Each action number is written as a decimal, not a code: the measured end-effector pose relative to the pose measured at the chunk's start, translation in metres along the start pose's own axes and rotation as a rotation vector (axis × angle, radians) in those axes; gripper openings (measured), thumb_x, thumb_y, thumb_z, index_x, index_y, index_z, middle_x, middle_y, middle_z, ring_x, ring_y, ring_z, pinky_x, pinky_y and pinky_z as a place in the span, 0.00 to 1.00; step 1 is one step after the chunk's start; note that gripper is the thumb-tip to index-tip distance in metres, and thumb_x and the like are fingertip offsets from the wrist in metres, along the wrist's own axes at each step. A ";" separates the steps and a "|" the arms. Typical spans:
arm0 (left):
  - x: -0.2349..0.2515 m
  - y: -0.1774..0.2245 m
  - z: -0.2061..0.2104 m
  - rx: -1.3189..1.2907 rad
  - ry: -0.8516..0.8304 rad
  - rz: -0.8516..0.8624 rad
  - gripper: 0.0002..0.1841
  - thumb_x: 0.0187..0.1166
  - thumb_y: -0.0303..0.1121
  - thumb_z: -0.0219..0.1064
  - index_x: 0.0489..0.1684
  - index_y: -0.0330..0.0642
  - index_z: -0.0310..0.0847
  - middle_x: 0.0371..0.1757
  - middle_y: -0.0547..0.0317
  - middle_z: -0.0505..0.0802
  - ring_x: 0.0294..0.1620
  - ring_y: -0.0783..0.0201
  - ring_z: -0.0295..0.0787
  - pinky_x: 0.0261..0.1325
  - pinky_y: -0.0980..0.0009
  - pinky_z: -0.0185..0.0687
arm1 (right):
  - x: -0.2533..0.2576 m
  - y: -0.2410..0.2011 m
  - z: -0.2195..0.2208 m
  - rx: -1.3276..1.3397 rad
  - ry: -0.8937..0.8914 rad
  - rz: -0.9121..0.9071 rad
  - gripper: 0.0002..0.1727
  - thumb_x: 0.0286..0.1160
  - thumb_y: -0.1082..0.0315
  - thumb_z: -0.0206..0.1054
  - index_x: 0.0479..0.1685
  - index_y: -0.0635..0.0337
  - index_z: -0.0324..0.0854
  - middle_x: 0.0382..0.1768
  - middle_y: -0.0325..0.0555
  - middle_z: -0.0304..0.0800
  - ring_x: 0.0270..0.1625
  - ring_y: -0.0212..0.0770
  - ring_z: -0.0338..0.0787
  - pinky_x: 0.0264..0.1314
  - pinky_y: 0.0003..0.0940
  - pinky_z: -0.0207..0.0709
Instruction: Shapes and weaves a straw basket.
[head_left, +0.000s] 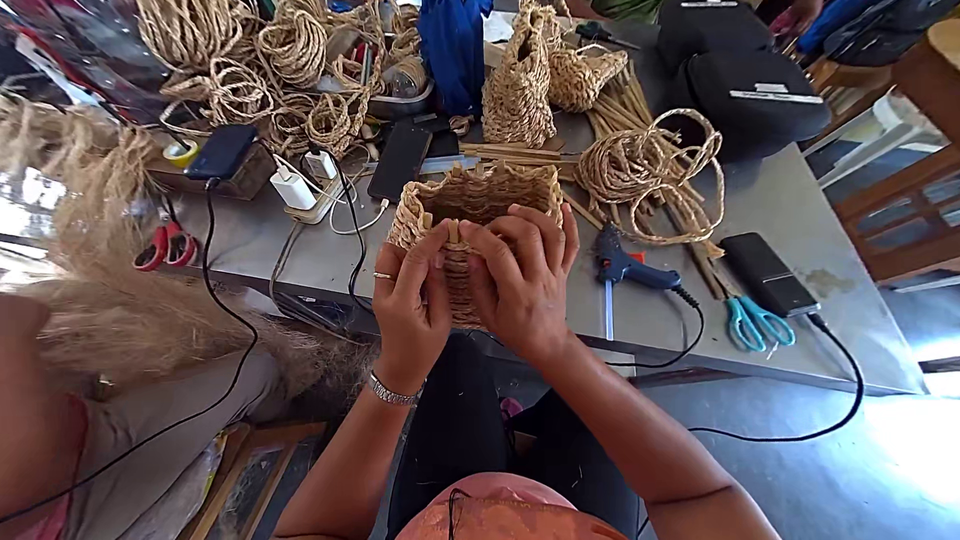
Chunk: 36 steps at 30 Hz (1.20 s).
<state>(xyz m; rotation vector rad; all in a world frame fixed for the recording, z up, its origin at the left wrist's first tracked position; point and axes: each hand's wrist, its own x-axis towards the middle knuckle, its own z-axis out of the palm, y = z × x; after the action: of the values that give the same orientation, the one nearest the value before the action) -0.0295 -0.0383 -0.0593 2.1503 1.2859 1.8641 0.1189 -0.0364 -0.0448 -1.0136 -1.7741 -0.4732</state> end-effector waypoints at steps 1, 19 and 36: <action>-0.001 0.000 0.000 0.000 -0.007 -0.004 0.17 0.88 0.29 0.59 0.70 0.40 0.85 0.45 0.55 0.78 0.41 0.70 0.74 0.42 0.80 0.72 | -0.001 0.000 0.001 0.010 0.007 0.003 0.16 0.79 0.64 0.64 0.61 0.51 0.89 0.56 0.49 0.88 0.76 0.56 0.78 0.88 0.73 0.44; 0.000 -0.001 0.001 0.005 -0.018 0.006 0.16 0.89 0.29 0.58 0.69 0.40 0.84 0.47 0.53 0.79 0.42 0.69 0.76 0.43 0.79 0.73 | 0.003 0.016 -0.023 -0.089 0.002 -0.033 0.27 0.71 0.45 0.76 0.63 0.52 0.87 0.85 0.55 0.70 0.92 0.60 0.59 0.91 0.70 0.39; -0.001 0.001 -0.001 0.029 -0.056 0.027 0.16 0.89 0.28 0.56 0.70 0.39 0.82 0.49 0.50 0.79 0.44 0.66 0.78 0.45 0.76 0.78 | -0.017 0.024 -0.012 0.033 0.038 -0.036 0.23 0.75 0.49 0.75 0.62 0.54 0.86 0.84 0.56 0.72 0.90 0.60 0.63 0.89 0.65 0.52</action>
<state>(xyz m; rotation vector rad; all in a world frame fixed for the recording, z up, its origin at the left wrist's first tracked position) -0.0297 -0.0400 -0.0596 2.2273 1.2876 1.7926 0.1478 -0.0384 -0.0577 -0.9455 -1.7636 -0.4808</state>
